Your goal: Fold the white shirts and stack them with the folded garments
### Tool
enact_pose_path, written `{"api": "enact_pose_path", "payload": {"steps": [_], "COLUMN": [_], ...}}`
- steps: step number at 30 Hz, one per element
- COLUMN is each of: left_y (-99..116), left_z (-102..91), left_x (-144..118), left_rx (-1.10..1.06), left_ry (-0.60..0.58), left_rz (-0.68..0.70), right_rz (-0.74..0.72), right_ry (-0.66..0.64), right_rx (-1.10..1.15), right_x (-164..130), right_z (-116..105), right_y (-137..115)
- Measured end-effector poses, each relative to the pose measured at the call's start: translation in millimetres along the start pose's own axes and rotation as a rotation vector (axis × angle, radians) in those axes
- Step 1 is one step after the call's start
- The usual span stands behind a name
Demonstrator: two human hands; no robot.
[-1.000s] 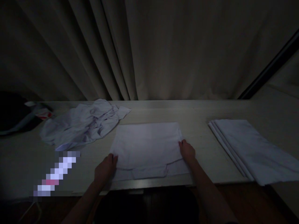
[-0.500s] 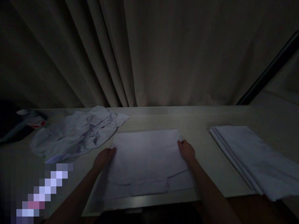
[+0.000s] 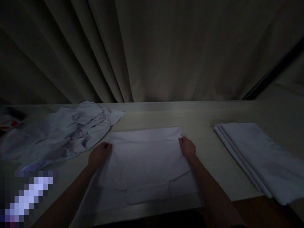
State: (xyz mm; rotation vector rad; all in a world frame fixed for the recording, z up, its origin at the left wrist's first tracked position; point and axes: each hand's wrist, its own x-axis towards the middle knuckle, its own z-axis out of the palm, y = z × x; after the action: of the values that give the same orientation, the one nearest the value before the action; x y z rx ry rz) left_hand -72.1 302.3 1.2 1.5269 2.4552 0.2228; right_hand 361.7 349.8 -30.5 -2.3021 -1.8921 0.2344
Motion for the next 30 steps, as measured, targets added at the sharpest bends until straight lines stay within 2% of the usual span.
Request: {"api": "enact_pose_path", "payload": {"steps": [3, 4, 7, 9, 10, 12, 14, 17, 21, 24, 26, 28, 30], "left_y": [6.1, 8.3, 13.3, 14.7, 14.6, 12.6, 7.3, -5.0, -12.9, -6.9, -5.6, -14.5, -35.8], "left_z": [-3.3, -5.6, -9.4, -3.8, 2.1, 18.5, 36.5, 56.9, 66.1, 57.8, 43.7, 25.0, 7.5], "left_x": [-7.8, -12.9, -34.4, -50.0, -56.7, -65.8, -68.6, -64.2, -57.0, -58.5, -66.2, -81.1, -102.1], "left_rx": [0.049, 0.062, 0.125, 0.176, 0.2, 0.246, 0.294, 0.346, 0.379, 0.369, 0.333, 0.263, 0.155], "left_ry": [-0.007, 0.024, 0.254, 0.364, 0.363, 0.285, 0.219, 0.175, 0.152, 0.136, 0.14, 0.194, 0.228], "left_rz": [0.023, 0.047, 0.154, 0.266, 0.337, 0.467, 0.516, 0.474, 0.437, 0.437, 0.426, 0.367, 0.237], "right_rz": [-0.026, -0.039, -0.073, -0.158, -0.235, -0.414, -0.515, -0.517, -0.518, -0.529, -0.521, -0.449, -0.295], "right_ry": [0.006, 0.022, 0.111, 0.176, 0.189, 0.155, 0.072, -0.008, -0.026, -0.024, 0.037, 0.135, 0.189], "right_rx": [-0.016, -0.016, -0.006, 0.011, 0.018, 0.024, 0.011, -0.019, -0.041, -0.03, 0.006, 0.065, 0.116], "right_x": [-0.4, -1.2, -7.3, -15.3, -20.2, -30.1, -37.6, -40.9, -37.1, -39.1, -47.8, -63.6, -85.3], "right_z": [-3.3, -5.9, -13.7, -13.6, -10.9, -0.5, 13.6, 32.0, 39.4, 30.8, 18.8, 4.0, -10.0], "right_y": [2.2, 3.7, 10.2, 13.7, 14.8, 15.9, 17.0, 20.9, 23.9, 21.0, 21.5, 28.5, 43.1]}}
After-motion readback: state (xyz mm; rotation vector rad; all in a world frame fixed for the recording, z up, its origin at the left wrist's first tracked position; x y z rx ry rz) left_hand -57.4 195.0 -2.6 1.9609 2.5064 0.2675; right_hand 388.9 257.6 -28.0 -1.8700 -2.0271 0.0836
